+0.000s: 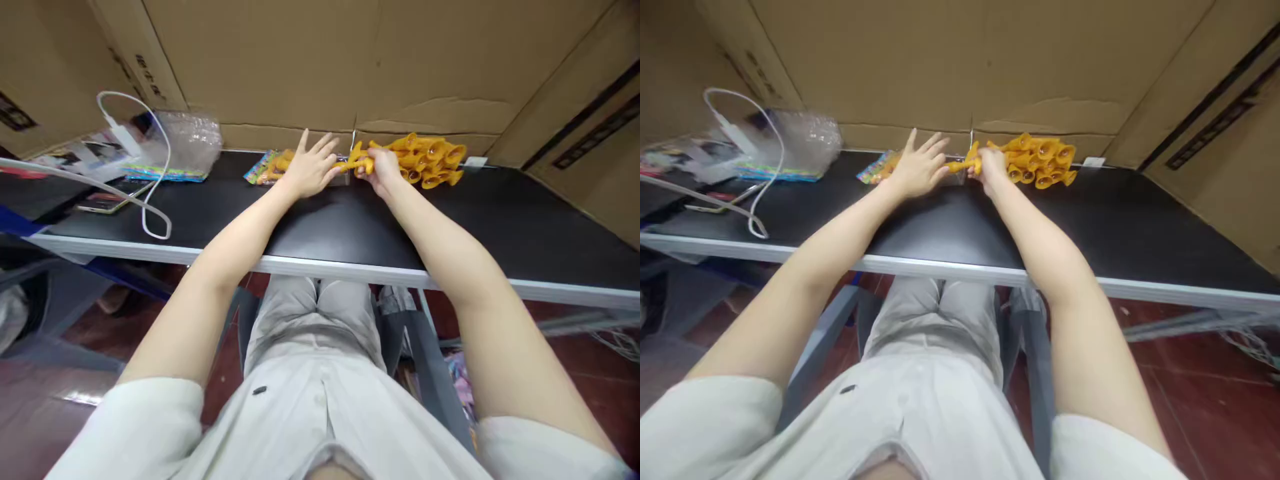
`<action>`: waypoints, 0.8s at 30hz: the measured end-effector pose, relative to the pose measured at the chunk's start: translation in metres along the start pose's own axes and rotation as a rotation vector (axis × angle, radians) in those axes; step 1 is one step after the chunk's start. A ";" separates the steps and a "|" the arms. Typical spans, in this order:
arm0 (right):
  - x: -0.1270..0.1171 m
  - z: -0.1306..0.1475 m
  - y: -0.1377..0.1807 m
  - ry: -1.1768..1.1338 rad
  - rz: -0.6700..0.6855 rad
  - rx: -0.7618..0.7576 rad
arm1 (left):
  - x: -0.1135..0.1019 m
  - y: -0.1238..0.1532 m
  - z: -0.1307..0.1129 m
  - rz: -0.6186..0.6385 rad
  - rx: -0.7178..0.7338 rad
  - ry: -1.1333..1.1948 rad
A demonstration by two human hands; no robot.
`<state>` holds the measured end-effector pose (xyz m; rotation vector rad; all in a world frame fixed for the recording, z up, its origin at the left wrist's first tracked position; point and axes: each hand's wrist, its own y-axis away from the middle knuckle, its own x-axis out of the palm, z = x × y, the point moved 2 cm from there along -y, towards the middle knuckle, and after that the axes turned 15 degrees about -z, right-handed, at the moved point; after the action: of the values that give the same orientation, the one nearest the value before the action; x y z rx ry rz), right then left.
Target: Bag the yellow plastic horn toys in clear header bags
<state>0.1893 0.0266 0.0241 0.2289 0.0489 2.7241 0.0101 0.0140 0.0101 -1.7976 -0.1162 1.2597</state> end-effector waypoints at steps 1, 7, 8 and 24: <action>0.002 -0.001 0.000 -0.008 0.021 -0.004 | 0.000 0.000 0.001 -0.009 -0.013 0.005; 0.010 -0.012 -0.001 -0.043 0.129 -0.021 | -0.015 -0.003 0.019 -0.240 -0.327 0.046; 0.011 -0.014 -0.002 -0.044 0.145 -0.020 | -0.020 -0.002 0.026 -0.296 -0.404 0.049; 0.014 -0.021 -0.003 0.005 0.245 0.040 | 0.001 0.024 0.115 -0.167 -0.913 0.308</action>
<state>0.1740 0.0352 0.0049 0.2539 0.0814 2.9695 -0.0892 0.0715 -0.0152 -2.6572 -0.7456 0.8305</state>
